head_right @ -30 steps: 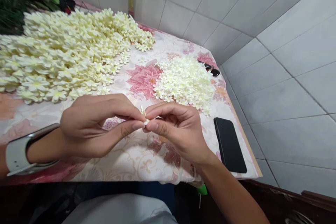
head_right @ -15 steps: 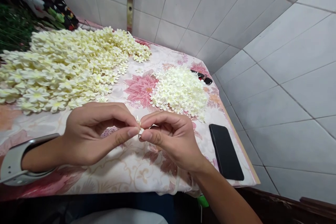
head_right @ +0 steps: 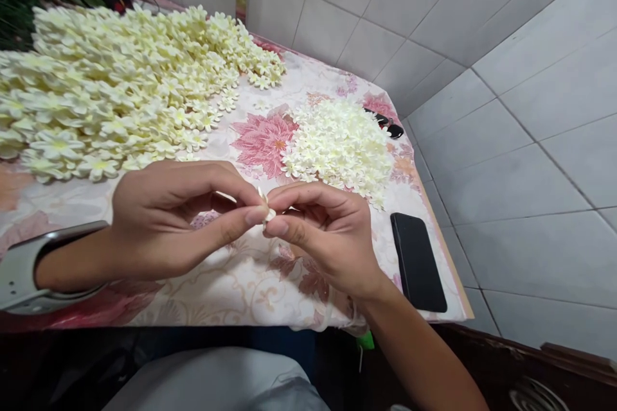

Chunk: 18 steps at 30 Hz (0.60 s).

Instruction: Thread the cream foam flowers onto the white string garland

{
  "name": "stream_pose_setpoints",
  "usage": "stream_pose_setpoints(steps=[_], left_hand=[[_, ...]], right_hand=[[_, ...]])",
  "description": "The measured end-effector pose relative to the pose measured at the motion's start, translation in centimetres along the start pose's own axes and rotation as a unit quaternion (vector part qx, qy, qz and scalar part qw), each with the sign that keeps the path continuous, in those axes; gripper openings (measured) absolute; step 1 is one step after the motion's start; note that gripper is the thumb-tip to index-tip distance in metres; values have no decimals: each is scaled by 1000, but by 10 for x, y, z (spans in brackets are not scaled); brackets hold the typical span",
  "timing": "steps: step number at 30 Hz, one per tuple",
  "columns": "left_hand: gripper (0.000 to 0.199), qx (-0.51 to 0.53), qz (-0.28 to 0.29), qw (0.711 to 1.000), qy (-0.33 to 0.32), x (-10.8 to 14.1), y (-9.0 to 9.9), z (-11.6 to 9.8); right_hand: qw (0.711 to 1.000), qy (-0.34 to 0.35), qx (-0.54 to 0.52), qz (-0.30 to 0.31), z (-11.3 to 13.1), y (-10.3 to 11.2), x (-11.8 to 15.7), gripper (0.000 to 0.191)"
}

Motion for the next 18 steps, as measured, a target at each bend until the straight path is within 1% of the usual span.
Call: stream_pose_setpoints(steps=[4,7,13,18], left_hand=[[8,-5,-10,1000,27,1,-2,1],[8,-6,-12,999,34,1,-2,0],[10,-5,-12,999,51,1,-2,0],[8,10,-13,998,67,3,-2,2]], right_hand=[[1000,10,-3,0,1,0,1,15],[1000,2,-20,11,1,-1,2,12],[1000,21,15,-14,-1,2,5,21],[1000,22,-3,1,-1,0,4,16]])
Point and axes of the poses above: each hand's wrist, its own x-axis away from the middle knuckle, its own y-axis out of the back of the hand, z = x × y, the point moved 3 cm from there along -x, towards the middle knuckle, and after that the axes turned 10 degrees about x, right-handed, at the moved point
